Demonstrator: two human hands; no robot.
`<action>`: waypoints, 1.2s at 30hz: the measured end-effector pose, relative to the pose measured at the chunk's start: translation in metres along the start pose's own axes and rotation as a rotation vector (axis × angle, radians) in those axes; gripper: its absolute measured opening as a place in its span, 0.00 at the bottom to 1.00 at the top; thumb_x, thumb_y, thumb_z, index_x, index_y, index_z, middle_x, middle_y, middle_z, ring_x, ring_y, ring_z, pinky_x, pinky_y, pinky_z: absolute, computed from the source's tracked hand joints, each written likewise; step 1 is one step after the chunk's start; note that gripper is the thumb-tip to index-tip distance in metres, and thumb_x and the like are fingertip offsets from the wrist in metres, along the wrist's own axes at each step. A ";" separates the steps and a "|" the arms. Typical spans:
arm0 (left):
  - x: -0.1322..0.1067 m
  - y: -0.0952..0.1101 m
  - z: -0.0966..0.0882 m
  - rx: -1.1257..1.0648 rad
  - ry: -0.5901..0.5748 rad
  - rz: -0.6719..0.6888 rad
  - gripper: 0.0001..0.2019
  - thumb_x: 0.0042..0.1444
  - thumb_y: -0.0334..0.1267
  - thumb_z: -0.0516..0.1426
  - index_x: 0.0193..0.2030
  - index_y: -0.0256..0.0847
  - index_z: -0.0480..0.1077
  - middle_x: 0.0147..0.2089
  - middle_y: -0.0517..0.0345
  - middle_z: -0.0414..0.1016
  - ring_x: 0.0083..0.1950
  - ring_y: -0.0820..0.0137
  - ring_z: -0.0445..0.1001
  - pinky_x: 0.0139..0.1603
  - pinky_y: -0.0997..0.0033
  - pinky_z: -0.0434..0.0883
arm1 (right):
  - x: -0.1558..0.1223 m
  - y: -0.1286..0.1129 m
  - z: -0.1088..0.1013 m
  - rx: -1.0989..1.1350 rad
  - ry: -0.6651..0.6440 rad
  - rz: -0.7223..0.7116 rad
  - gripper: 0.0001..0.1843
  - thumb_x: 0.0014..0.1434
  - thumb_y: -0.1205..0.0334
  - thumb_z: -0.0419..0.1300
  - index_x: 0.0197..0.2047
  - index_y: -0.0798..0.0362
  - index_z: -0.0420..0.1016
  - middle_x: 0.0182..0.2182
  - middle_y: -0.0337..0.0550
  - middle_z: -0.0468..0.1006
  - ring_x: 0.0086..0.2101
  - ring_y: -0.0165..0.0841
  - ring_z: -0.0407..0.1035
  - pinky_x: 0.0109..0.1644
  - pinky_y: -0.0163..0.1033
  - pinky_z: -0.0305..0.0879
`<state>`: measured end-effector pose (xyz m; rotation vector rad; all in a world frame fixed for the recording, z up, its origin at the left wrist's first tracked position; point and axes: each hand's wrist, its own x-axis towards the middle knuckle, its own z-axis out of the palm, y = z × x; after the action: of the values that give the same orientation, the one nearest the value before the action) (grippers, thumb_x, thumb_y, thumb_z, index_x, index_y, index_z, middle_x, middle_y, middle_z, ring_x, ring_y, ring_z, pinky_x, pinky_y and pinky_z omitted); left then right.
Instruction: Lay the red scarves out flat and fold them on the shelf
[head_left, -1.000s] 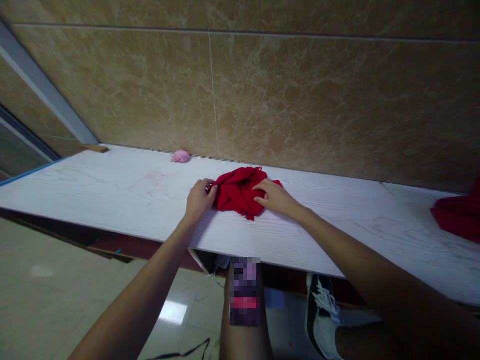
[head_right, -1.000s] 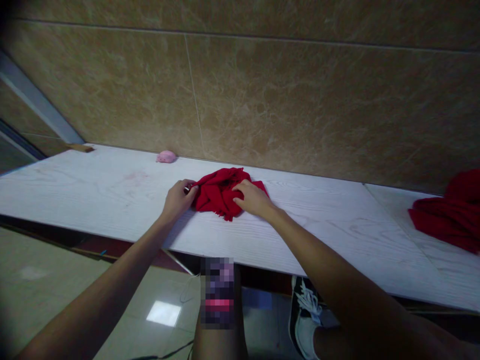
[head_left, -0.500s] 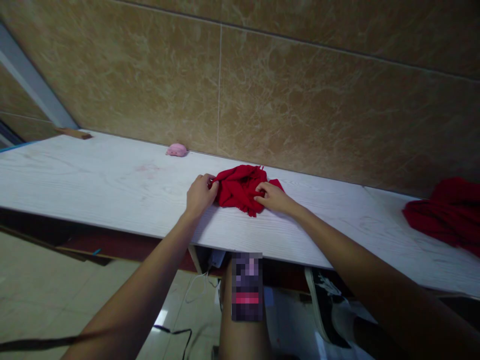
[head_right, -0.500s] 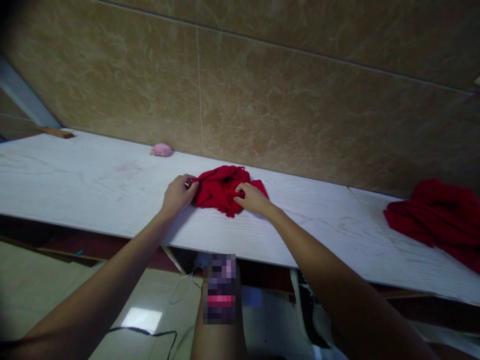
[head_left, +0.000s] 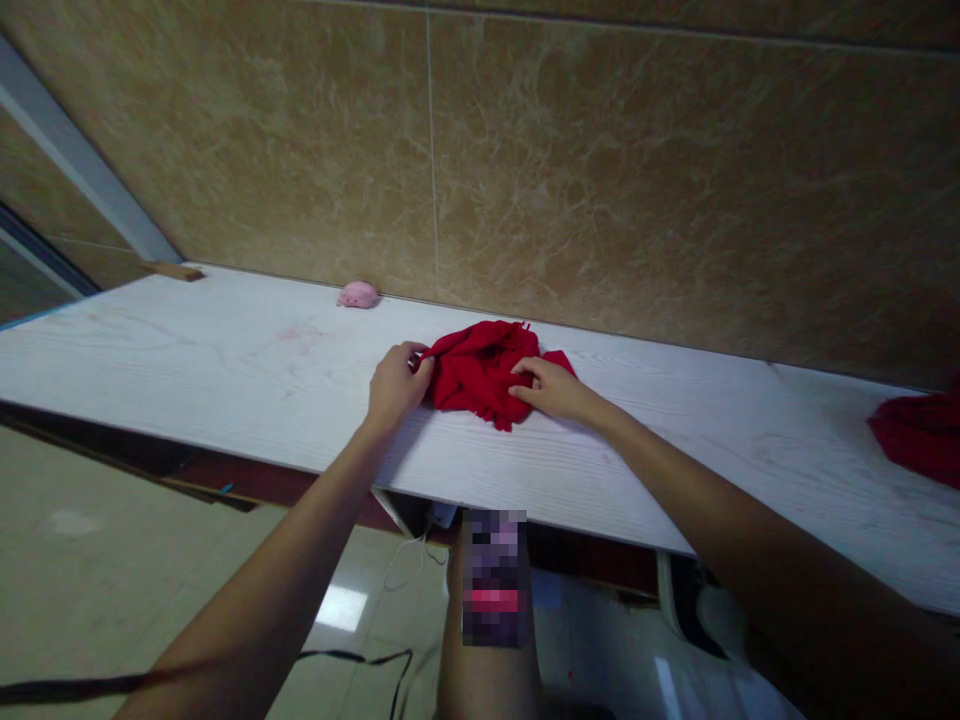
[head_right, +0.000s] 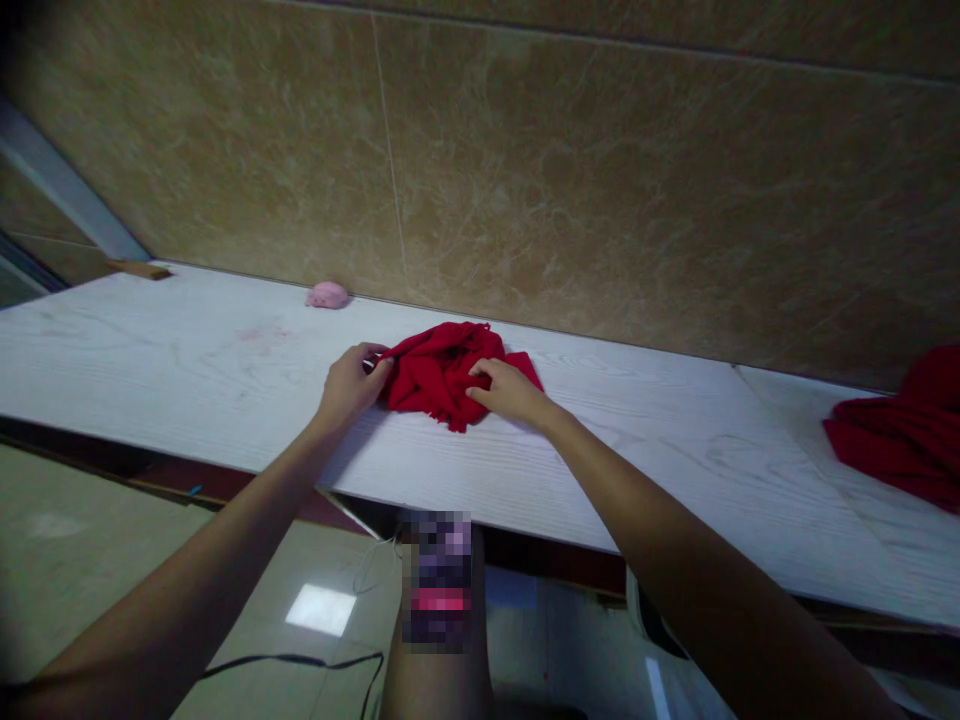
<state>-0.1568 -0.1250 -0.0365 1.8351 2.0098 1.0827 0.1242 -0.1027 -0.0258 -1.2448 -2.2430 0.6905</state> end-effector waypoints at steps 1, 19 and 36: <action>0.000 -0.001 0.000 0.004 0.002 0.003 0.18 0.68 0.43 0.57 0.58 0.40 0.80 0.51 0.48 0.83 0.48 0.58 0.80 0.54 0.61 0.74 | 0.000 0.001 -0.001 0.014 -0.006 -0.004 0.08 0.61 0.60 0.67 0.43 0.51 0.75 0.33 0.37 0.72 0.34 0.33 0.64 0.39 0.38 0.59; 0.001 0.005 -0.005 0.080 0.002 0.012 0.22 0.67 0.45 0.56 0.58 0.38 0.84 0.51 0.45 0.82 0.48 0.58 0.80 0.58 0.61 0.75 | 0.010 0.002 -0.019 0.028 -0.166 -0.027 0.11 0.59 0.59 0.73 0.35 0.50 0.74 0.37 0.45 0.77 0.35 0.34 0.68 0.38 0.40 0.64; 0.020 0.042 -0.021 -0.424 0.092 -0.147 0.13 0.54 0.45 0.57 0.33 0.39 0.78 0.29 0.58 0.78 0.34 0.66 0.72 0.38 0.69 0.69 | -0.032 0.012 -0.168 0.649 0.024 0.280 0.12 0.68 0.56 0.71 0.38 0.53 0.77 0.31 0.43 0.82 0.29 0.30 0.73 0.32 0.33 0.71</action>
<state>-0.1413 -0.1156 0.0110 1.4245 1.7534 1.4359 0.2513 -0.0925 0.0883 -1.2100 -1.6194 1.3626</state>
